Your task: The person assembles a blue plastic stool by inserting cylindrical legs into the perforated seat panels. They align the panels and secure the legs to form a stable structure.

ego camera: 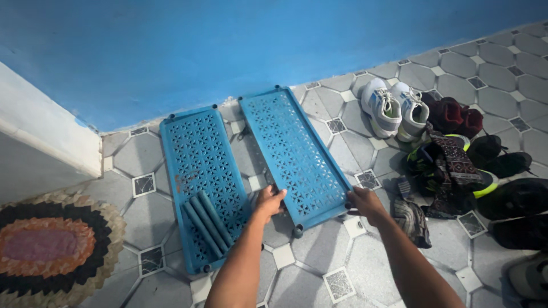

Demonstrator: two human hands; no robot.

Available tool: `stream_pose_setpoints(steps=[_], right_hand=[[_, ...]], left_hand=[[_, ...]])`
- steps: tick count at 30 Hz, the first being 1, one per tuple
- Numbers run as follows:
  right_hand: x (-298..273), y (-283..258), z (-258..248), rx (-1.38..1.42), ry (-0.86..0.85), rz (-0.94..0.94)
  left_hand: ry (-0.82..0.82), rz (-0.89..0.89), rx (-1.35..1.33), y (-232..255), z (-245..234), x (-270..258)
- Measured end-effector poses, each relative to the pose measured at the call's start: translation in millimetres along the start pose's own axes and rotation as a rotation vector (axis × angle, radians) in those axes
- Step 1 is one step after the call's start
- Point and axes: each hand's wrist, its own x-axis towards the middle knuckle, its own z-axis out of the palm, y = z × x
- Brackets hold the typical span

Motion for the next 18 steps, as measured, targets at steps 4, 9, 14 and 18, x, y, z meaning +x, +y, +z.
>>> stream_pose_setpoints(steps=[4,9,14,18], right_hand=[[17,8,9,0.029,0.058,0.019],[30,28,23,0.109,0.081,0.027],[35,43,20,0.186,0.092,0.043],[23,45,20,0.317,0.089,0.050]], left_hand=[[0.115,0.051,0.094,0,-1,6],[0.182,0.191,0.185,-11,-5,18],[0.135,0.203,0.117,-22,-2,35],[0.155,0.142,0.228,-29,-2,38]])
